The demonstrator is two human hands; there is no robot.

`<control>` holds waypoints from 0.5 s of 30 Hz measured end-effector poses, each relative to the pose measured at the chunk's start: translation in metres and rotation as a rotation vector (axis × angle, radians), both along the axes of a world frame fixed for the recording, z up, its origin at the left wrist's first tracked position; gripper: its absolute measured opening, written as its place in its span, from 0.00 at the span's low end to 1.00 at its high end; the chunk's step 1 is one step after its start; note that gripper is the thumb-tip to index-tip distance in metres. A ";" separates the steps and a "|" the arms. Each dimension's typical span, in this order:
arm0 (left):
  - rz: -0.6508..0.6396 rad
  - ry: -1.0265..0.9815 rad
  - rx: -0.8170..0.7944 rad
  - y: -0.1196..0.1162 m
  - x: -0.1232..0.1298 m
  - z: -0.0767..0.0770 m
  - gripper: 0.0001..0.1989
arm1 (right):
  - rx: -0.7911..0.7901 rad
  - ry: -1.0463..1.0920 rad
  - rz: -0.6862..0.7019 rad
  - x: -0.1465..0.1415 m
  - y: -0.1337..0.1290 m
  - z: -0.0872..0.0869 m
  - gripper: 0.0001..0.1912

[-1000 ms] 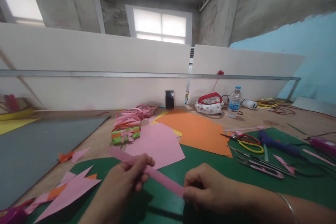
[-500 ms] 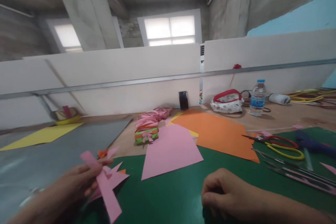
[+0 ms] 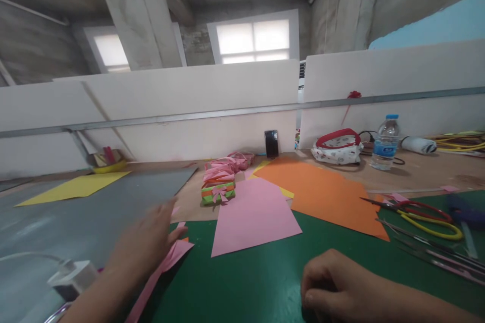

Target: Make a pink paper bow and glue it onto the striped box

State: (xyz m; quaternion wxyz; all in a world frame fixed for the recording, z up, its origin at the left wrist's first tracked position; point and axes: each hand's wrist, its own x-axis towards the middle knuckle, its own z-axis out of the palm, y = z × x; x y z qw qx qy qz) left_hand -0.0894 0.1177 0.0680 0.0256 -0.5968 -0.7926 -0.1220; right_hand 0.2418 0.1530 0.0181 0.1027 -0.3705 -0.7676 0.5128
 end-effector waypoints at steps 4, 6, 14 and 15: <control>-0.288 0.008 -0.143 0.015 0.049 0.011 0.31 | 0.012 -0.015 0.004 0.000 0.001 0.001 0.07; -0.394 0.019 -0.211 0.022 0.073 0.007 0.36 | 0.029 -0.010 -0.002 0.000 0.001 0.001 0.07; -0.542 0.024 -0.547 0.011 0.113 -0.011 0.41 | 0.131 0.079 -0.010 -0.001 0.004 -0.005 0.05; -0.536 0.024 -0.531 0.007 0.111 -0.012 0.40 | 0.135 0.092 -0.009 -0.001 0.003 -0.006 0.05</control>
